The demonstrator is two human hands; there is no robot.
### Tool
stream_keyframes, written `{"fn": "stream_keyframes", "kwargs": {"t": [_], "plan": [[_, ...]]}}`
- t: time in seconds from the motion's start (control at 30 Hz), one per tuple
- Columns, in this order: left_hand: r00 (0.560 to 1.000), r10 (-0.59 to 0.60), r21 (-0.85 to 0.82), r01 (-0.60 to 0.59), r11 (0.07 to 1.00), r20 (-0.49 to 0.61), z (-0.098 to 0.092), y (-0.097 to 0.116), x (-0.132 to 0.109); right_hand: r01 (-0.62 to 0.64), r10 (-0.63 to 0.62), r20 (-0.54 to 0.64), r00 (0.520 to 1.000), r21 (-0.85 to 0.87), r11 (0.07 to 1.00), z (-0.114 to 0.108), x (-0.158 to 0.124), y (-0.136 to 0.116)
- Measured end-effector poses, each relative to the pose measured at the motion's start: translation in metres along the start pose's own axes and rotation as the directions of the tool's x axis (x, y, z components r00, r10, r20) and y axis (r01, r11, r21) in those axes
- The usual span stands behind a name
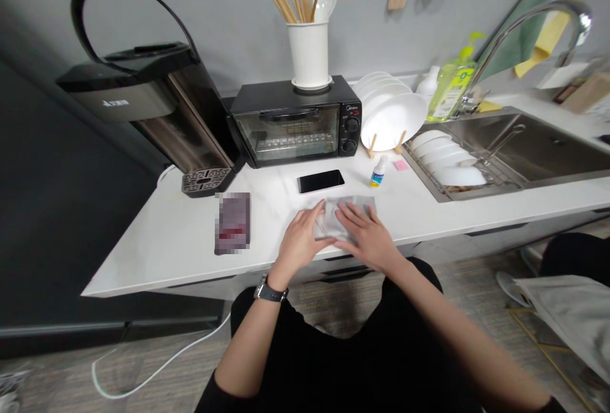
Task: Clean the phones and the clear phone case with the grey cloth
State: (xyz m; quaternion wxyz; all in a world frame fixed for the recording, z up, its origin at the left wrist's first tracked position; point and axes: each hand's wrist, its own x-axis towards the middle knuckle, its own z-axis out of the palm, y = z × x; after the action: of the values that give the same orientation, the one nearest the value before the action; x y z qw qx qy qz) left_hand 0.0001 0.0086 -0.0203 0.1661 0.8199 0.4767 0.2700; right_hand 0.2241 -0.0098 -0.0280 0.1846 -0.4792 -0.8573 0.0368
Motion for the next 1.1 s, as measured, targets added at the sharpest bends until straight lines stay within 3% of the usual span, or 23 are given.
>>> {"fn": "stream_keyframes", "kwargs": {"t": [0.1,0.27,0.33,0.4,0.5,0.57,0.73,0.8,1.0,1.1], "plan": [[1.0,-0.001,-0.012,0.001,1.0,-0.007,0.001,0.0,0.001,-0.092,0.088,-0.051,0.995,-0.082,0.992,-0.005,0.0,0.016],[1.0,-0.027,-0.004,0.027,1.0,-0.001,0.001,-0.001,0.002,0.055,-0.055,-0.011,0.998,0.033,0.998,0.011,0.006,-0.028],[1.0,-0.03,0.007,0.03,1.0,0.002,0.001,-0.002,0.001,0.095,-0.096,0.004,0.995,0.078,0.992,0.014,0.008,-0.035],[1.0,-0.018,0.006,0.018,1.0,-0.004,0.001,-0.002,0.0,0.075,-0.075,-0.001,0.997,0.064,0.995,0.01,0.009,-0.022],[1.0,-0.007,-0.009,0.006,1.0,-0.013,0.001,-0.002,0.0,-0.051,0.05,-0.045,0.998,-0.019,0.999,0.001,0.006,0.009],[1.0,-0.006,-0.014,0.006,1.0,-0.014,0.001,-0.002,0.0,-0.107,0.103,-0.075,0.992,-0.051,0.993,-0.002,0.004,0.016],[1.0,-0.023,0.0,0.023,1.0,-0.01,0.002,-0.005,0.002,0.074,-0.073,-0.02,0.997,0.059,0.996,0.014,0.009,-0.029],[1.0,-0.022,0.007,0.023,1.0,-0.011,0.002,-0.005,0.001,0.086,-0.085,-0.019,0.996,0.083,0.993,0.017,0.015,-0.037],[0.999,-0.036,-0.018,0.035,0.999,-0.031,0.0,-0.001,0.001,-0.11,0.106,-0.076,0.991,-0.049,0.993,-0.003,0.009,0.017],[0.999,-0.042,-0.027,0.041,0.999,-0.02,0.001,-0.001,0.002,-0.098,0.095,-0.088,0.992,-0.03,0.995,-0.006,-0.006,0.011]]}}
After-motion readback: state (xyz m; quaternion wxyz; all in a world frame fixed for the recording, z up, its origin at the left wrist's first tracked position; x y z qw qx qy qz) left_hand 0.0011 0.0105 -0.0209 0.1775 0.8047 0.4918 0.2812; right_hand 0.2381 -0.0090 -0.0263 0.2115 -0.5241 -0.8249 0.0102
